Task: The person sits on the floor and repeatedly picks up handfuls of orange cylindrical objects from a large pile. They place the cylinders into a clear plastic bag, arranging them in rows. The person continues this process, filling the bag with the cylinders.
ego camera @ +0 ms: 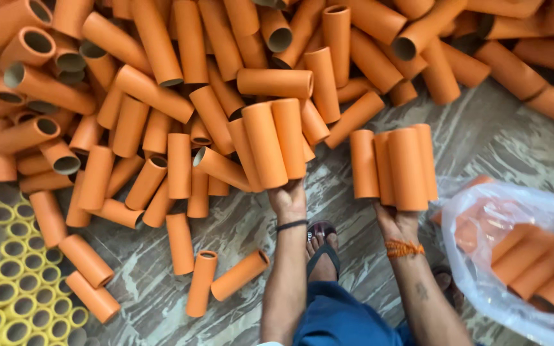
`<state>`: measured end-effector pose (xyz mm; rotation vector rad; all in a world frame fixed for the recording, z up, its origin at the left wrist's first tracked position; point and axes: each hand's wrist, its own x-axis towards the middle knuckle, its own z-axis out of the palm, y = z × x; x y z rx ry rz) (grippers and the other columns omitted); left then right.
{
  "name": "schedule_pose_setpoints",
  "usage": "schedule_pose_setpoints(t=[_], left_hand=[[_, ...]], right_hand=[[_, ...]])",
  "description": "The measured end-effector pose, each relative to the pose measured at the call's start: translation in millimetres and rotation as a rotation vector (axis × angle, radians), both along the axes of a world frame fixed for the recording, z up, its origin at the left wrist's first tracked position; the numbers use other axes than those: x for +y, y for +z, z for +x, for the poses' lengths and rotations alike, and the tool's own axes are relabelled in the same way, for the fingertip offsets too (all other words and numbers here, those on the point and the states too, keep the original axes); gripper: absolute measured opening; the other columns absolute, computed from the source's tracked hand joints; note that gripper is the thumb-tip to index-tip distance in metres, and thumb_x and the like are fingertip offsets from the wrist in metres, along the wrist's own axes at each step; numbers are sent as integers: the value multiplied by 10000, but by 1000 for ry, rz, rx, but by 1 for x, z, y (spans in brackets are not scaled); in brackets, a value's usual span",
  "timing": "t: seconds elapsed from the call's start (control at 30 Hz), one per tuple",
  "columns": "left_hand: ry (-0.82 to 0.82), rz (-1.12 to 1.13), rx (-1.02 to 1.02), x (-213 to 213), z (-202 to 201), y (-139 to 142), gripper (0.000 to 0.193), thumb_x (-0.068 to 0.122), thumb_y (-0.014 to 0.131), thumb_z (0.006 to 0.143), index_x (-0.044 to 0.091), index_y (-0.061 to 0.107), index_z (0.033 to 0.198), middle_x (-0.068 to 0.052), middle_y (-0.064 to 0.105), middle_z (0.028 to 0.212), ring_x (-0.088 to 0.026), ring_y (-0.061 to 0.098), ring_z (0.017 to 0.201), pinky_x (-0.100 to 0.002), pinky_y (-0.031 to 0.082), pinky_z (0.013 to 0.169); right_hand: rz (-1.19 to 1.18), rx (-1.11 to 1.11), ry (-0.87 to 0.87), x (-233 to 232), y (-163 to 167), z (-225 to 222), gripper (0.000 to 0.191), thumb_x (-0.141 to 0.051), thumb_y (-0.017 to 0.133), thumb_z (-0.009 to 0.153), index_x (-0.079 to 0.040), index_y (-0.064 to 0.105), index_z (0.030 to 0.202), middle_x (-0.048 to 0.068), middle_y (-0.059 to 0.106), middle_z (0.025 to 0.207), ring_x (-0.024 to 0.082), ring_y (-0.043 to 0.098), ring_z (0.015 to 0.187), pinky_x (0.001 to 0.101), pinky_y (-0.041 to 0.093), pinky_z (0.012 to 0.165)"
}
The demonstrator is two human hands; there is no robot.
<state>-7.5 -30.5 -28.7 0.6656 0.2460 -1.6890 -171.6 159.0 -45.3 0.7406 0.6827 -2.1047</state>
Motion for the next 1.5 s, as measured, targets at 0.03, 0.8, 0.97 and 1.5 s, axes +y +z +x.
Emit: schedule_pose_setpoints(t=[0.03, 0.8, 0.97, 1.5], left_hand=[[20, -34, -39, -2, -2, 5, 251, 160, 732, 906, 99, 682, 1144, -54, 695, 1057, -234, 635, 922, -454, 519, 792], [-1176, -1532, -1908, 54, 37, 194, 351, 32, 668, 668, 72, 723, 1013, -186, 668, 1035, -412, 661, 921, -498, 530, 802], [-1330, -1753, -1385, 92, -42, 290, 302, -9, 653, 720, 27, 702, 1015, -189, 671, 1062, -403, 652, 1012, -445, 531, 838], [-783, -1846, -1525, 380, -214, 6, 472, 108, 643, 882, 40, 610, 1347, -330, 597, 1318, -518, 434, 1322, -651, 327, 1110]], right_hand=[[-15, 4, 0, -2, 4, -1, 336, -201, 771, 891, -88, 698, 1199, 67, 725, 1197, 266, 671, 1168, 570, 492, 1099], [473, 1881, 1262, 83, 221, -129, 312, -4, 706, 714, -46, 674, 1022, 115, 538, 1114, 260, 600, 955, 374, 533, 726], [611, 1580, 1187, 257, 332, -183, 501, -28, 691, 798, -32, 642, 1297, 87, 472, 1502, 227, 445, 1397, 353, 412, 1093], [2182, 1735, 522, 346, 23, -72, 264, -198, 779, 848, -197, 765, 1111, 10, 423, 1454, 349, 373, 1501, 736, 216, 1305]])
